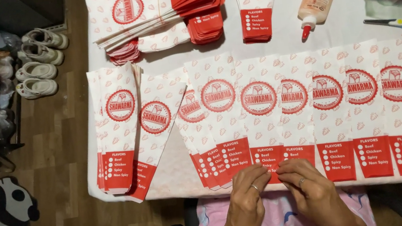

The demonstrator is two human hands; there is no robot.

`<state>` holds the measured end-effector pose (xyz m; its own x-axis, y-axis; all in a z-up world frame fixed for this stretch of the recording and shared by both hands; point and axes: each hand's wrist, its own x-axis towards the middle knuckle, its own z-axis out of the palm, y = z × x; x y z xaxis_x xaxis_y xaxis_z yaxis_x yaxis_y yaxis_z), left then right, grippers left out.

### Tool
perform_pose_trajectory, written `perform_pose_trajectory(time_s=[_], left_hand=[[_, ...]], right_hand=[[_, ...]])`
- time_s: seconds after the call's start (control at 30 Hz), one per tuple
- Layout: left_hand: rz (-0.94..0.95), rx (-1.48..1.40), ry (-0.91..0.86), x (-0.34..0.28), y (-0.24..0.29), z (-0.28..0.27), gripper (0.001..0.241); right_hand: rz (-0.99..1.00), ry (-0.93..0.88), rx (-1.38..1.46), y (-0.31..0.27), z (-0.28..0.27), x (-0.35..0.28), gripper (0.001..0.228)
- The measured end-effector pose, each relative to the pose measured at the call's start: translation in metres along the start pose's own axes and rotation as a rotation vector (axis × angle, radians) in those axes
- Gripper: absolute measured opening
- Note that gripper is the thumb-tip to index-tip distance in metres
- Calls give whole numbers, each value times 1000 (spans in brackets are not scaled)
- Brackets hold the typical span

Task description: The person organizes and glues paper food wrappers on a table, applying adhesive to the edges of the wrappers and pressing them together to form sleeves.

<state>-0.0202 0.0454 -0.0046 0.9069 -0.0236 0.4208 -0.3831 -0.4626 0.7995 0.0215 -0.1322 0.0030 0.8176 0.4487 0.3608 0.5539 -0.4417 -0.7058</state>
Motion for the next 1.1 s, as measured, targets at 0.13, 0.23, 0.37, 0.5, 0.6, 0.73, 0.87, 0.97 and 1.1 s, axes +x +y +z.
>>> perform_pose_trajectory(time_s=[0.13, 0.23, 0.37, 0.5, 0.6, 0.73, 0.87, 0.97, 1.1], left_hand=[[16, 116, 218, 13, 2, -18, 21], [-259, 475, 427, 20, -27, -35, 43], [-671, 605, 365, 43, -29, -54, 93], [-635, 627, 401, 46, -37, -52, 74], [-635, 579, 396, 55, -30, -57, 54], [-905, 284, 334, 62, -28, -60, 54], [-930, 216, 314, 67, -36, -60, 46], [-941, 209, 335, 70, -39, -56, 40], [-948, 224, 297, 68, -45, -47, 33]], right_hand=[[-25, 20, 17, -6, -3, 9, 10], [-52, 68, 30, -22, -4, 27, 9], [-44, 26, -24, -26, 13, 49, 17], [9, 5, -74, -19, 43, 67, 23], [224, -8, -62, -18, 63, 79, 44], [417, -63, 27, -33, 67, 103, 45], [447, -36, 50, -28, 75, 106, 40], [423, -7, 4, -16, 89, 102, 58], [461, -61, 12, -18, 84, 107, 55]])
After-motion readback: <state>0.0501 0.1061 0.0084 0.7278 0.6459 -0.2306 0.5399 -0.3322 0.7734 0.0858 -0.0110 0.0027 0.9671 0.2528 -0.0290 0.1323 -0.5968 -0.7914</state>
